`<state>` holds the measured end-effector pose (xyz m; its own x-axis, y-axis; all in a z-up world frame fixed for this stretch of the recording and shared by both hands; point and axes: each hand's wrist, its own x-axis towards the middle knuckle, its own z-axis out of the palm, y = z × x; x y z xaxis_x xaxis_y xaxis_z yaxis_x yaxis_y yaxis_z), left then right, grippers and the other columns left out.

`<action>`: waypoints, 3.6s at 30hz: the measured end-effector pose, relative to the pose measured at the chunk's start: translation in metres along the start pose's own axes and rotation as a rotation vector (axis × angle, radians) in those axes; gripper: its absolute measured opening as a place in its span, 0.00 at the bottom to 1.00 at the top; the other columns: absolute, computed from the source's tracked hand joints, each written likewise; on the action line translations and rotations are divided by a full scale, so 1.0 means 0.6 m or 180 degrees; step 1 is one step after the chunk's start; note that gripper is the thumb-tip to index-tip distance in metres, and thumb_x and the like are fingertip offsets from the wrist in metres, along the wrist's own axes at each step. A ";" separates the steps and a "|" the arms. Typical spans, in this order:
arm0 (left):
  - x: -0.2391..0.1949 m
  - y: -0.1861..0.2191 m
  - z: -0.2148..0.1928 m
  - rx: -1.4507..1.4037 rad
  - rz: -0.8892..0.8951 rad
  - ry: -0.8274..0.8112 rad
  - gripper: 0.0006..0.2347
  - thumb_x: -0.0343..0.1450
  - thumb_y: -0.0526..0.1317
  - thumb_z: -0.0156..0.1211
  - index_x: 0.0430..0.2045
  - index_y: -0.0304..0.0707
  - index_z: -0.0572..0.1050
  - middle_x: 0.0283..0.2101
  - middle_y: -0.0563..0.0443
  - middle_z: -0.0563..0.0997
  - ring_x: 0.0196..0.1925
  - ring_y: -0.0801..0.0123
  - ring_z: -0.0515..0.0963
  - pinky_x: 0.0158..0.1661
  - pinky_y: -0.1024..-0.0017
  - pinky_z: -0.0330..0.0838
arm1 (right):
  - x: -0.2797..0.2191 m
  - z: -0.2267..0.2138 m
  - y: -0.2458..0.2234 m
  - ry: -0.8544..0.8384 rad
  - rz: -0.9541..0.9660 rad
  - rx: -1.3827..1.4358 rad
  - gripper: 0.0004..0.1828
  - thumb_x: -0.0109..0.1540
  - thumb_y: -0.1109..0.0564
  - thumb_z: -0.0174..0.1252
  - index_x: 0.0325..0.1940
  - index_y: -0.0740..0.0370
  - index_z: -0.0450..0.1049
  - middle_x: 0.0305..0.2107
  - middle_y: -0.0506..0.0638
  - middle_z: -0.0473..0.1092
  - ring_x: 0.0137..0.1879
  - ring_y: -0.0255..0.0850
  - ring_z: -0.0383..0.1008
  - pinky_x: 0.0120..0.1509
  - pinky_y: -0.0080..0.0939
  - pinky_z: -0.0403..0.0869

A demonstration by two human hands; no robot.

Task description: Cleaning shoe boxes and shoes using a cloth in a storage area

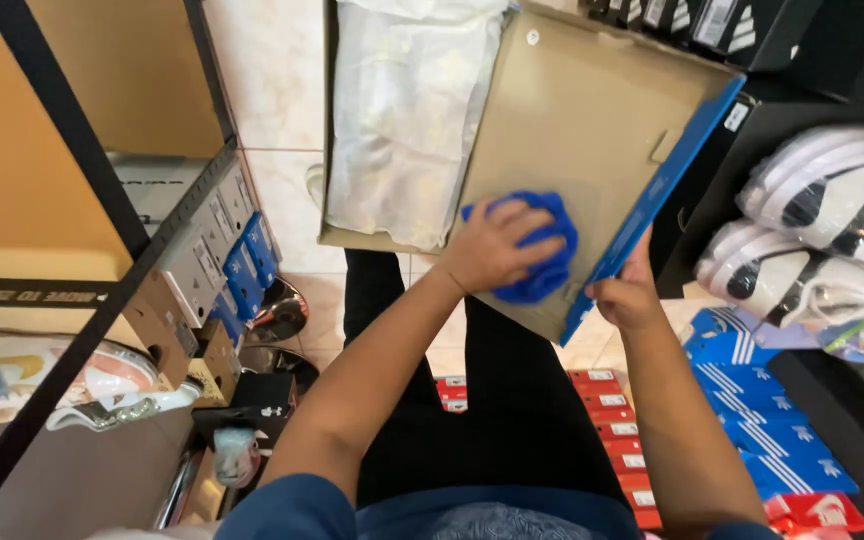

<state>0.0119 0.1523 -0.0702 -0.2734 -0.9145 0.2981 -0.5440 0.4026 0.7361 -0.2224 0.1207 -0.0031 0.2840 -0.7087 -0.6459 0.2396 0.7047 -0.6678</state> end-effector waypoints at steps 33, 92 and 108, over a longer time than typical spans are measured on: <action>-0.210 -0.062 -0.474 -0.0584 -0.2710 0.1348 0.10 0.62 0.33 0.63 0.34 0.30 0.77 0.44 0.41 0.81 0.47 0.53 0.78 0.53 0.63 0.69 | 0.239 0.598 0.286 0.1399 -0.0572 -0.5379 0.60 0.58 0.54 0.65 0.83 0.57 0.33 0.74 0.78 0.23 0.79 0.79 0.21 0.74 0.90 0.37; -0.166 0.344 -0.487 -0.3165 -0.2947 -0.2823 0.36 0.66 0.48 0.69 0.69 0.37 0.63 0.65 0.32 0.73 0.63 0.43 0.73 0.60 0.50 0.68 | -0.859 0.165 0.086 0.1762 -0.1751 0.2161 0.39 0.68 0.24 0.37 0.72 0.47 0.67 0.56 0.52 0.73 0.56 0.52 0.76 0.62 0.62 0.71; -0.152 1.061 0.027 -0.2386 -0.1868 -0.3981 0.42 0.67 0.54 0.67 0.72 0.31 0.54 0.68 0.26 0.65 0.68 0.37 0.67 0.67 0.46 0.59 | -1.179 -0.032 0.138 0.3168 -0.1606 0.2366 0.62 0.58 0.48 0.72 0.79 0.50 0.31 0.74 0.70 0.43 0.69 0.76 0.59 0.46 0.79 0.75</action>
<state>-0.3223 0.4924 0.3615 -0.8381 -0.1666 -0.5195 -0.4078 -0.4411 0.7994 -0.4216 0.6797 0.3916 -0.7000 -0.3949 -0.5950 0.6519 -0.0131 -0.7582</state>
